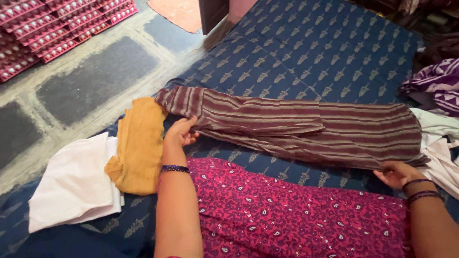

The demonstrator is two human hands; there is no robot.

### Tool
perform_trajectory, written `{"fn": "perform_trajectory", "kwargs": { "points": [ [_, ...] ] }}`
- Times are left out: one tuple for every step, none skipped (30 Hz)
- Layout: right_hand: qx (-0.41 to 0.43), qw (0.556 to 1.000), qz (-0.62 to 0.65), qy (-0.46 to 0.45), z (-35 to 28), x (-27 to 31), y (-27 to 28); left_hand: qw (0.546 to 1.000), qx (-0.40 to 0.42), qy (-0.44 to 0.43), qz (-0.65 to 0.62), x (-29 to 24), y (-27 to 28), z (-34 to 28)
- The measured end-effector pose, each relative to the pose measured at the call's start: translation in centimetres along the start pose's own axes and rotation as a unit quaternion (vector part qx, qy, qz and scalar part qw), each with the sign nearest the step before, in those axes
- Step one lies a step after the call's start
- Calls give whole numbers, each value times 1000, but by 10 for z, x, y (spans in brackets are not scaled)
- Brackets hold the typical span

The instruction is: The person folds a striped maroon and white garment on a patterned blue bedsheet, smoothing and aligning it into a compact rectangle. They then pick up a white cloth and a purple patterned scarf, handling them briefly.

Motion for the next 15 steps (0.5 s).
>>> {"fn": "perform_trajectory", "kwargs": {
  "points": [
    [-6, 999, -31, -9, -4, -3, 0, 1000, -15, 19, 1, 6, 5, 7],
    [-13, 998, -62, -19, -8, -4, -2, 999, -31, 17, -6, 8, 8, 16],
    [-19, 995, -94, -29, -13, -3, -6, 999, -52, -3, -10, 3, 13, 25],
    [-17, 992, -117, -38, -20, -4, -10, 996, -82, -42, -12, -1, 16, 33],
    [-15, 989, -141, -46, -24, -3, -17, 987, -122, -106, -8, -13, 22, 40],
    [-15, 984, -166, -60, -31, -8, -19, 976, -155, -153, -4, -13, 26, 44],
    [-4, 981, -174, -90, -34, -12, -25, 973, -156, -168, -13, -13, 27, 48],
    [6, 976, -183, -122, -35, -15, -33, 984, -110, -130, -47, 0, 21, 53],
    [16, 969, -191, -153, -39, -22, -39, 989, -103, -106, -23, 9, 21, 53],
    [42, 956, -244, -160, -41, -21, -53, 993, -95, -70, 28, 1, 17, 54],
    [67, 938, -296, -167, -44, -21, -67, 992, -90, -31, 86, -5, 14, 52],
    [90, 917, -346, -175, -49, -28, -83, 987, -86, -3, 133, -6, 10, 46],
    [85, 901, -411, -111, -48, -31, -108, 981, -82, 14, 176, -8, 6, 40],
    [80, 877, -471, -46, -51, -34, -132, 973, -76, 25, 217, -4, 3, 32],
    [91, 795, -587, 121, -58, -32, -171, 962, -70, 35, 261, 1, 1, 25]
  ]
}}
Point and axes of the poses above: each hand's wrist, its own z-axis towards the middle knuckle, its own y-axis out of the back of the hand, x = y × z, the point moved 6 cm from there along z, towards the middle knuckle, and after that the axes turned 5 degrees about -z, right-handed, at the moved point
